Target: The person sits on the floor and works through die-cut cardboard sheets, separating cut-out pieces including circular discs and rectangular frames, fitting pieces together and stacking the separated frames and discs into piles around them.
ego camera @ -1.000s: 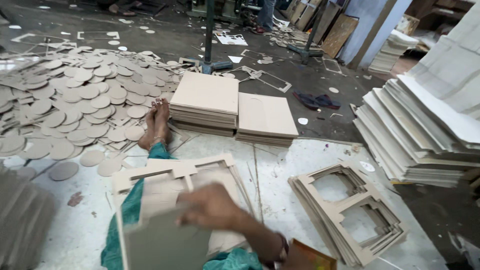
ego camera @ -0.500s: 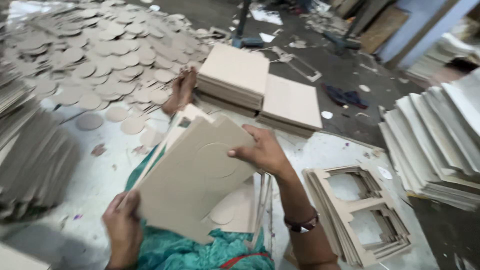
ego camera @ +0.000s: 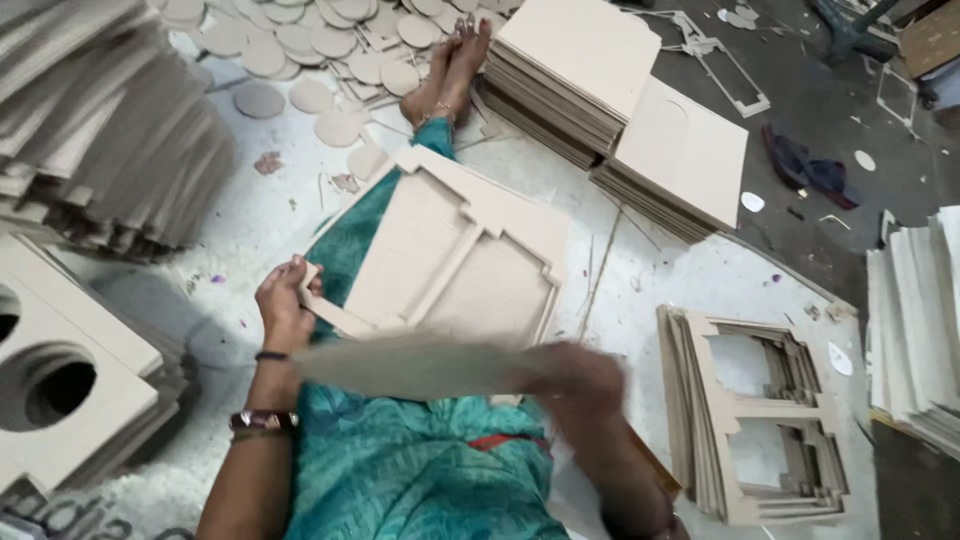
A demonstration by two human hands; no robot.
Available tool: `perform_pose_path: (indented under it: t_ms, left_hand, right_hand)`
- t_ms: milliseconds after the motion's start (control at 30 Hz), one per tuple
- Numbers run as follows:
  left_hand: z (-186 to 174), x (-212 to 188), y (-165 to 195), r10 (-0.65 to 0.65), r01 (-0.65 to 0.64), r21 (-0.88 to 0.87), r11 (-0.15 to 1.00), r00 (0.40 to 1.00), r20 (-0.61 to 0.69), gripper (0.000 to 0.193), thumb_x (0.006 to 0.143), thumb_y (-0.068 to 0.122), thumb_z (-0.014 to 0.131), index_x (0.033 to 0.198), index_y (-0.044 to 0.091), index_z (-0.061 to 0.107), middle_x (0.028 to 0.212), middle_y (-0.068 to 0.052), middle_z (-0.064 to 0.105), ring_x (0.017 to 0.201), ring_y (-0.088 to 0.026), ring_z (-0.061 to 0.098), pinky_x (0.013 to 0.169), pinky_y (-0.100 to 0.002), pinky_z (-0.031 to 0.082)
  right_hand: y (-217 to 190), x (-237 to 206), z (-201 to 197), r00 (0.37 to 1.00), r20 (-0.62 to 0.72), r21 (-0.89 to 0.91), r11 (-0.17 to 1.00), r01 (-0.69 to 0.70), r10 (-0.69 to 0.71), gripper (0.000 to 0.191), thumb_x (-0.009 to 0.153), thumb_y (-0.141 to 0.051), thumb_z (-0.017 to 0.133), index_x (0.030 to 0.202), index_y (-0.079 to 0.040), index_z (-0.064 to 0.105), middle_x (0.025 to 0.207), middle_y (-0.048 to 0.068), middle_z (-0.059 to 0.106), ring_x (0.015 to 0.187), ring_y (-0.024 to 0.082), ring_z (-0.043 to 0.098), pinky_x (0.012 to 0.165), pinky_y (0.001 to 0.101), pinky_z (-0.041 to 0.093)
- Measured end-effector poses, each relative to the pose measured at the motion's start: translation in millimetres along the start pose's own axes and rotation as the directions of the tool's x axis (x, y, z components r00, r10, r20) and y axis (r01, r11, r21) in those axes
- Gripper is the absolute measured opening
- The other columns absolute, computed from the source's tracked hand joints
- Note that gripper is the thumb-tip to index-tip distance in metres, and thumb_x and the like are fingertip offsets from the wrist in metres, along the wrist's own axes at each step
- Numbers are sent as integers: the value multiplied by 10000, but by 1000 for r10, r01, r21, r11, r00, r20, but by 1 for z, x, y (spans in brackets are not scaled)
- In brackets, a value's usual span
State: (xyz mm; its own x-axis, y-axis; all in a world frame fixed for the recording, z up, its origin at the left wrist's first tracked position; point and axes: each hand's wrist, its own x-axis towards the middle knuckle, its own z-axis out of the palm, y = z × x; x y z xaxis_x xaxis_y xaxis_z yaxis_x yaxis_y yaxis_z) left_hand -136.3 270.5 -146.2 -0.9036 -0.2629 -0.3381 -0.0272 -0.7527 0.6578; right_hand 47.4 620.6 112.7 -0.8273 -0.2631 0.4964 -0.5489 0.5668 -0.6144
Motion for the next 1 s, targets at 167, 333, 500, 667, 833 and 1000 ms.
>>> perform_pose_path:
  t_ms: [167,333,500,667,833,1000]
  left_hand:
    - [46,-54,41,110,-107,-23,994,975,194,144,1024,112,659,1040,-23,613,906,-187,685,640,-217,586,564,-302,473]
    - [114,-110,58,73,-44,-74,996,885,460,151,1032,100,648,1084,-35,606,953,-221,700,650,-198,588,586,-287,470]
    - [180,-141,54,119,-100,-65,993,806,580,181,1051,97,659,1121,-61,606,955,-229,694,641,-186,569,579,-258,443]
    - [214,-148,65,200,-152,-129,980,767,610,165,1062,87,657,1120,-56,600,940,-234,699,625,-184,563,574,-260,437]
    - [211,-129,71,210,-153,-145,978,769,604,144,1076,72,656,1136,-44,597,944,-240,696,634,-187,566,588,-266,446]
    - [168,-89,47,198,-223,-2,975,858,475,114,1120,34,657,1160,-57,601,937,-165,664,692,-200,598,607,-284,473]
  right_hand:
    - [56,-58,-90,680,-614,558,830,14,401,214,1011,73,698,1209,84,618,1110,156,662,955,194,660,918,323,551]
    - [61,-114,-171,427,-754,625,744,236,498,498,956,-20,758,1401,77,556,1350,190,643,1243,306,658,1152,502,552]
    - [61,-146,-214,287,-864,499,776,385,413,547,972,-55,799,1446,60,550,1416,197,640,1343,333,609,1235,534,502]
    - [64,-185,-228,331,-874,465,810,357,356,541,1059,-174,776,1493,60,552,1531,197,590,1428,317,555,1280,495,467]
    - [72,-207,-234,280,-887,443,850,286,368,607,984,-255,791,1475,7,548,1507,164,584,1448,309,549,1267,528,449]
    - [99,-214,-218,392,-907,180,983,29,154,535,943,-332,737,1361,-42,571,1391,106,628,1326,308,585,1182,559,440]
